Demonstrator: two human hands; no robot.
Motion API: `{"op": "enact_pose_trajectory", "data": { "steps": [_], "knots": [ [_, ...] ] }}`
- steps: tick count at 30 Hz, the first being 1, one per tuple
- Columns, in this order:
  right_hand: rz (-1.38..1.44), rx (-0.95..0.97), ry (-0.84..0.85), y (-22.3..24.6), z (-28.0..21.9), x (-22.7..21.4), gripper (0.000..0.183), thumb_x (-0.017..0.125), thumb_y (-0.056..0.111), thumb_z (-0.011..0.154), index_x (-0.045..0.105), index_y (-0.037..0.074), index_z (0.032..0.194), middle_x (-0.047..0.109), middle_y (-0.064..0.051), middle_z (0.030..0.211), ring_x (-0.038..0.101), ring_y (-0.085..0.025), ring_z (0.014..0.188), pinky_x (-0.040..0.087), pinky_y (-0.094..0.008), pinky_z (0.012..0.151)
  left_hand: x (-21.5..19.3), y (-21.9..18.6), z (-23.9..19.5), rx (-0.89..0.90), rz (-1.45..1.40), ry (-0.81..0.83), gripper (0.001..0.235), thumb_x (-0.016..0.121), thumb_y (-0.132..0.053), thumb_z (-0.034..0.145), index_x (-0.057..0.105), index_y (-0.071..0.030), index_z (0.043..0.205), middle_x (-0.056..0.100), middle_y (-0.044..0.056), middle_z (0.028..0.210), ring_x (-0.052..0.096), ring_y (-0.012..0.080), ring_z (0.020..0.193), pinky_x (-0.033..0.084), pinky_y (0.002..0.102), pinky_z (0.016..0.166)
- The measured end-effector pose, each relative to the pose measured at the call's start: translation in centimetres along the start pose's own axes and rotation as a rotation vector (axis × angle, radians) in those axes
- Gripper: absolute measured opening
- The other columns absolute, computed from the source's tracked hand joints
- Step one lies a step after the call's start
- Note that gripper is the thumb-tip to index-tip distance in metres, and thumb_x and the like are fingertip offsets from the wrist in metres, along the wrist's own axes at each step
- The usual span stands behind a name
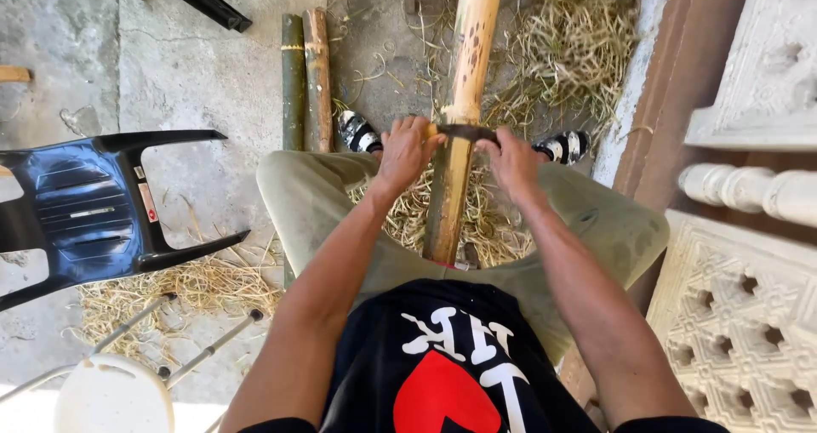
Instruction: Peeling and stripping the outer bark from a bamboo pole using a curved hand blade.
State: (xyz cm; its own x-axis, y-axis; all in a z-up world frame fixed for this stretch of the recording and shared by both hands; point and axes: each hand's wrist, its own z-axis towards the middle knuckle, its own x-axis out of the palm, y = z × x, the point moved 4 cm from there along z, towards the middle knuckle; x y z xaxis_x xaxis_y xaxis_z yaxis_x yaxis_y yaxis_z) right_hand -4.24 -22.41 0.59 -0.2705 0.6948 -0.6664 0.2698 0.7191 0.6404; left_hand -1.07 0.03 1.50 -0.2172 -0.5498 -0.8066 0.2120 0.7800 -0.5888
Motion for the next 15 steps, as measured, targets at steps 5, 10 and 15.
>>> {"op": "enact_pose_trajectory", "data": {
  "steps": [5,10,15],
  "knots": [
    [-0.09,-0.178,-0.166,1.1,-1.4,-0.2,0.038,0.057,0.043,0.105,0.055,0.006,0.094,0.058,-0.008,0.06,0.05,-0.021,0.044,0.04,-0.041,0.039,-2.0,-0.8,-0.8,0.056,-0.081,-0.099,0.04,0.065,-0.044,0.097,0.064,-0.006,0.106,0.061,0.012,0.096,0.051,0.0296,0.09,0.036,0.046,0.076],
    [-0.152,-0.215,-0.17,-1.7,-10.4,4.1,0.037,0.064,0.039,0.103,0.054,0.005,0.091,0.058,-0.019,0.062,0.057,-0.039,0.055,0.042,-0.052,0.05,-0.9,0.2,-8.3,-0.007,-0.136,0.225,0.042,0.062,-0.05,0.097,0.065,-0.008,0.101,0.064,0.012,0.096,0.055,0.0319,0.093,0.043,0.048,0.082],
    [-0.011,-0.298,0.167,-1.8,-8.6,4.1,0.032,0.066,0.044,0.097,0.068,0.012,0.091,0.064,-0.013,0.061,0.061,-0.031,0.048,0.047,-0.047,0.046,0.0,0.8,-7.1,0.1,-0.058,0.362,0.047,0.061,-0.055,0.092,0.067,-0.009,0.098,0.065,0.011,0.091,0.058,0.0309,0.092,0.041,0.054,0.079]
  ]
}}
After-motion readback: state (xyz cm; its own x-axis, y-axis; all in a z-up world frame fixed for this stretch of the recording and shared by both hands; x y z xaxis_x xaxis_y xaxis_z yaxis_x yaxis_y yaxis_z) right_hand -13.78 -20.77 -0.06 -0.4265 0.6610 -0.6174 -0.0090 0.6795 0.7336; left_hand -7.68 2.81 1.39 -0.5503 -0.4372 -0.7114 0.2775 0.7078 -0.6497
